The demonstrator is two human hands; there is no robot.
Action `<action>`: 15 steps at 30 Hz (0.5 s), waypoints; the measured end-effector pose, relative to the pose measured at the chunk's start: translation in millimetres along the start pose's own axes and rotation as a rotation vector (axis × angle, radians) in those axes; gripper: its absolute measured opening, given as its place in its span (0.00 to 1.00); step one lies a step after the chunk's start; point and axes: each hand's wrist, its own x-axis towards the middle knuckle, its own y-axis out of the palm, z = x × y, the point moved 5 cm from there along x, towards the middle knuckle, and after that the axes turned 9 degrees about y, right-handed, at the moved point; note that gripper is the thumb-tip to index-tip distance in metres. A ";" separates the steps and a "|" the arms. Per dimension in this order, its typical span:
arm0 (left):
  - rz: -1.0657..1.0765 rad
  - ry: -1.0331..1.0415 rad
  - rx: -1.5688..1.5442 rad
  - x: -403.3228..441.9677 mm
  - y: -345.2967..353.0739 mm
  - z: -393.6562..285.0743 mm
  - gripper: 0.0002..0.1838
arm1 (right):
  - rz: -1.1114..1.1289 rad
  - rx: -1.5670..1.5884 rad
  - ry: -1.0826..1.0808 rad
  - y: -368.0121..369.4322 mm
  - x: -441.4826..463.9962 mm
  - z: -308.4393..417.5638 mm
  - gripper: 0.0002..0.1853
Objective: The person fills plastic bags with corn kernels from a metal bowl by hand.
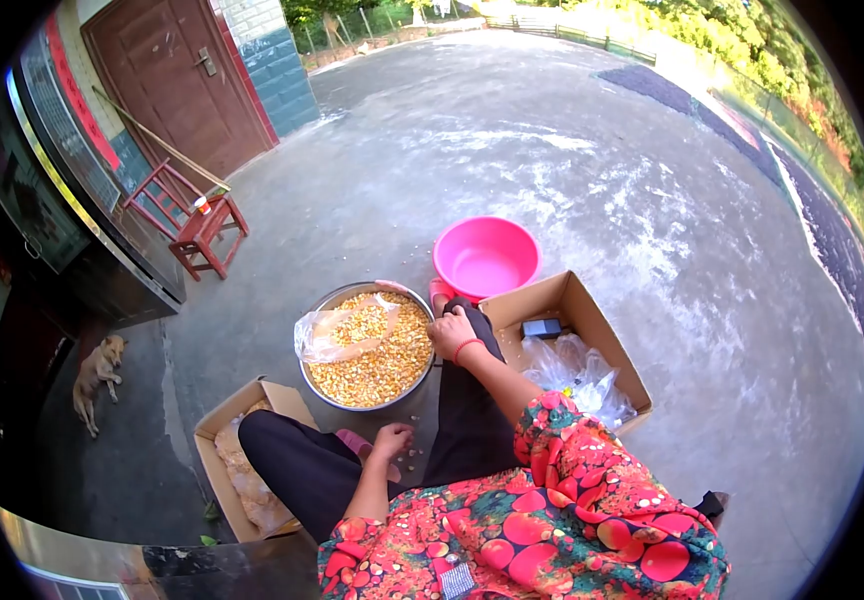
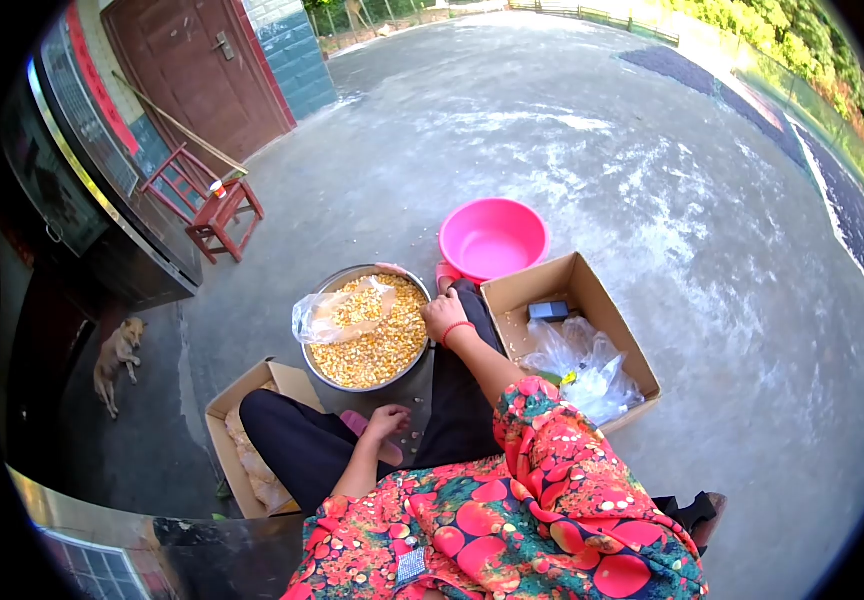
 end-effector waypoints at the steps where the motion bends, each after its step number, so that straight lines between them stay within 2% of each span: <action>1: -0.001 0.000 -0.013 0.4 -0.2 1.2 0.11 | 0.000 0.002 0.002 -1.3 -0.4 0.0 0.06; 15: -0.015 -0.008 -0.030 -3.5 0.8 -5.4 0.10 | -0.017 0.064 -0.006 -9.1 -3.7 -2.2 0.05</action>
